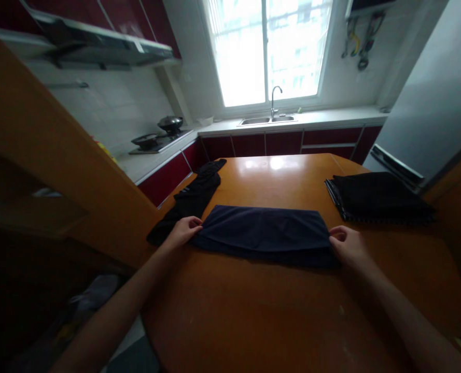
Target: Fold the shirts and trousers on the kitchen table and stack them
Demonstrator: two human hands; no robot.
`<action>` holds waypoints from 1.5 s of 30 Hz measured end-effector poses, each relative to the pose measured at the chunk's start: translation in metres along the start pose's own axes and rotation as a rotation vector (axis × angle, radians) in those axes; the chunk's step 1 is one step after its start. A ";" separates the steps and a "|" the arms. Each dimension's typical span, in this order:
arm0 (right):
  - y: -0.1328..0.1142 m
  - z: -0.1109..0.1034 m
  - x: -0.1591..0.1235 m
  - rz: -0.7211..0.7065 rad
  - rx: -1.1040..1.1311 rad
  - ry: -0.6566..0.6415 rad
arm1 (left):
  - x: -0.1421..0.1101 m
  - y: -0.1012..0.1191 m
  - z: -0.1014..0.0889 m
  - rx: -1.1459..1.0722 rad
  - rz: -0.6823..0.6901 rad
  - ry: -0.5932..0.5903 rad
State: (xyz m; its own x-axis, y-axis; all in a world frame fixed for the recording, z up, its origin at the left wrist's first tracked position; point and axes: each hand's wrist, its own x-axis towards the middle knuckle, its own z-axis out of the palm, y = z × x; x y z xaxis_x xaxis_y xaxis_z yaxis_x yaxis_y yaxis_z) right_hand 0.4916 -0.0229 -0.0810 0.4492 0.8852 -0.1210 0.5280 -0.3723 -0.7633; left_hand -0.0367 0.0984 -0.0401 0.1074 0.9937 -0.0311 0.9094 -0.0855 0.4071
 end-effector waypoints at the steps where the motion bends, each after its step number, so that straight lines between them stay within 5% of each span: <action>1: 0.005 0.000 0.001 -0.010 -0.038 -0.021 | -0.001 -0.001 -0.001 0.022 0.007 -0.011; 5: 0.011 0.002 0.005 -0.137 -0.298 0.056 | -0.003 0.018 0.000 0.125 0.052 0.031; 9: -0.034 0.029 0.005 -0.498 -0.403 0.236 | 0.001 0.089 0.026 0.171 0.346 0.169; 12: -0.080 0.076 -0.004 -0.685 -0.428 0.145 | 0.008 0.151 0.068 0.085 0.594 0.111; 14: -0.097 0.108 -0.013 -0.714 -0.517 0.065 | 0.009 0.176 0.098 0.117 0.626 0.051; 18: -0.092 0.139 -0.030 -0.648 -0.634 -0.042 | 0.000 0.175 0.132 0.213 0.631 0.007; 22: -0.085 0.131 -0.032 -0.536 -0.654 -0.062 | -0.006 0.161 0.128 0.237 0.636 -0.024; 30: -0.127 0.146 -0.003 -0.556 -0.606 0.004 | 0.031 0.196 0.120 0.212 0.569 0.073; 35: -0.093 0.135 0.012 -0.428 -0.622 0.006 | 0.032 0.182 0.131 0.222 0.557 0.083; 45: -0.022 0.047 0.028 -0.190 -0.529 0.145 | 0.024 0.185 0.127 0.174 0.538 0.065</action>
State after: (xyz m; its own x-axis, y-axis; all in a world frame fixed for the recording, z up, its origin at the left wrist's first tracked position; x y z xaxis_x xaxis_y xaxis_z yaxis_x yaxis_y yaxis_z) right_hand 0.4588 0.0226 -0.0974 0.3854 0.9169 0.1035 0.8807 -0.3321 -0.3376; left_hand 0.1857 0.0971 -0.0815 0.5537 0.8089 0.1979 0.7869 -0.5860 0.1934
